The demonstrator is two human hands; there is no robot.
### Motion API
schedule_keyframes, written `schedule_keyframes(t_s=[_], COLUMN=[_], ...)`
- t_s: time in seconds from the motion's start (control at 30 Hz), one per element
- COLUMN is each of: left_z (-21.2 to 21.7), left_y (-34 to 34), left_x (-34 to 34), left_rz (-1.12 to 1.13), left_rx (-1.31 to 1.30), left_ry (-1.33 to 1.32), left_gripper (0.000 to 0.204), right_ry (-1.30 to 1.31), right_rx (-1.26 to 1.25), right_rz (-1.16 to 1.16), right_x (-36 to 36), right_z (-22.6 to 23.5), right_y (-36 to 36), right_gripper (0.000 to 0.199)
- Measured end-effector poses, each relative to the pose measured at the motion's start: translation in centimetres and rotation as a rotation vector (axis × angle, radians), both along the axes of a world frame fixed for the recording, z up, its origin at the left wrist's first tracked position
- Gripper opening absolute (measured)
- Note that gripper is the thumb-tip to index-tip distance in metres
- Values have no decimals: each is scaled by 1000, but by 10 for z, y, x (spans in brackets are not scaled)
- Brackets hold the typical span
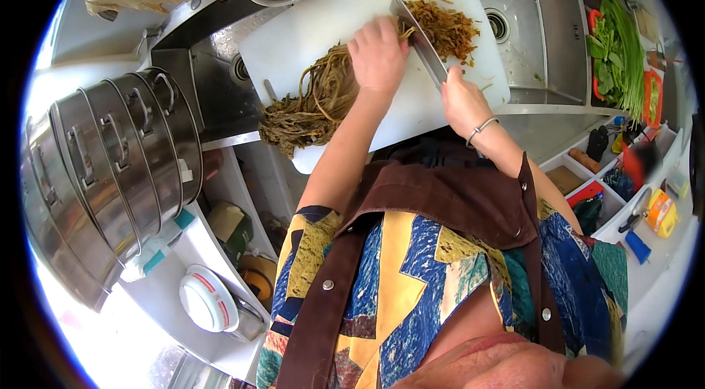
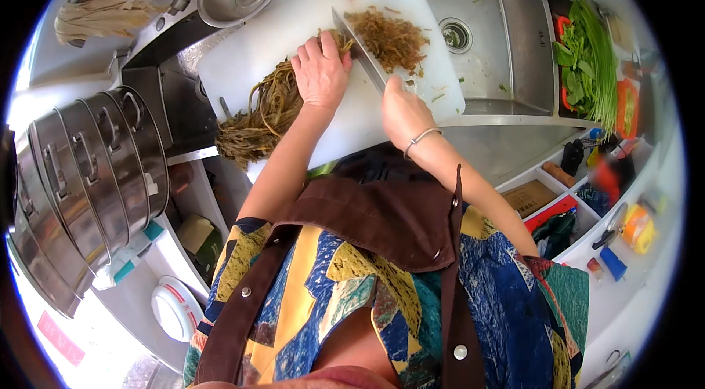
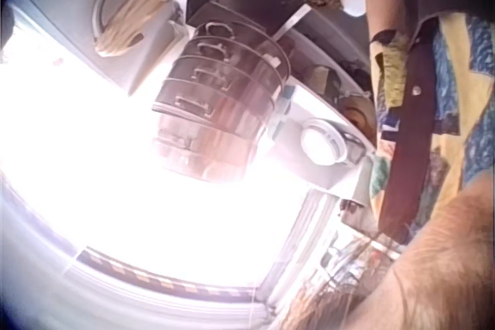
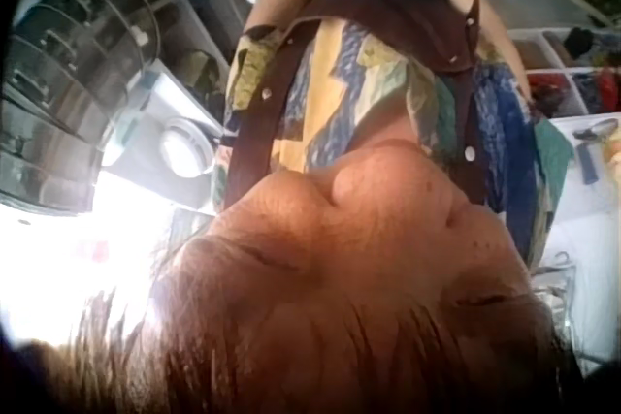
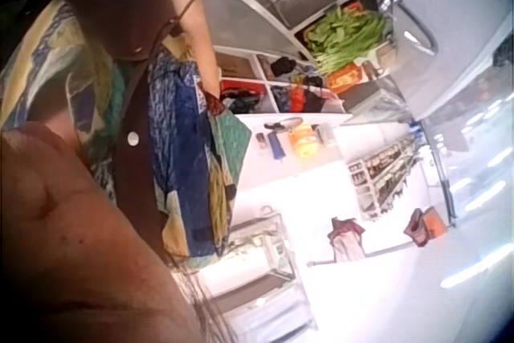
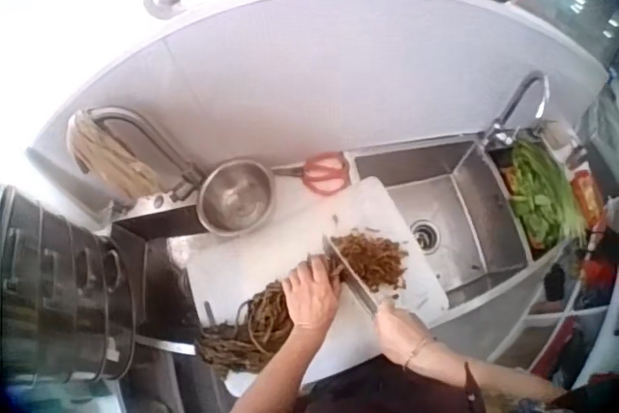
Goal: The person stands at a kitchen counter and uses a cleaver to chop a bundle of dried vegetables on a white cutting board. The chopped pieces are periodically gathered and transferred into a green bowl. The person continues chopping the remaining bundle until the task is complete.
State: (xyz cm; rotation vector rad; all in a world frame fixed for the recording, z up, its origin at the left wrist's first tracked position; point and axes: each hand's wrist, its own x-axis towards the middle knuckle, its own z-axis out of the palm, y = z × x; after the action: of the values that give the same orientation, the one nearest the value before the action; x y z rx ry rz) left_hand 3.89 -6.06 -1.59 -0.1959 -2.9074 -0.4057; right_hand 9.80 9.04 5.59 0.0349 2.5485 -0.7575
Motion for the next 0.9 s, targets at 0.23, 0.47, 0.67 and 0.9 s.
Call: schedule_keyframes(t_s=[0.23, 0.47, 0.67, 0.9], left_z=[0, 0, -3, -4], left_y=[3, -1, 2, -4], left_x=[-5, -2, -4, -4], left_rz=[18, 12, -2, -31], left_rx=[-41, -1, 22, -9], left_ry=[69, -32, -45, -4], left_gripper=[53, 60, 62, 62], right_ry=[93, -52, 52, 13], right_rx=[55, 119, 81, 94], right_rz=[32, 74, 45, 48], right_x=[-73, -32, -30, -44], right_z=[-13, 8, -7, 3], right_y=[-40, -17, -22, -14], right_gripper=[14, 15, 15, 14])
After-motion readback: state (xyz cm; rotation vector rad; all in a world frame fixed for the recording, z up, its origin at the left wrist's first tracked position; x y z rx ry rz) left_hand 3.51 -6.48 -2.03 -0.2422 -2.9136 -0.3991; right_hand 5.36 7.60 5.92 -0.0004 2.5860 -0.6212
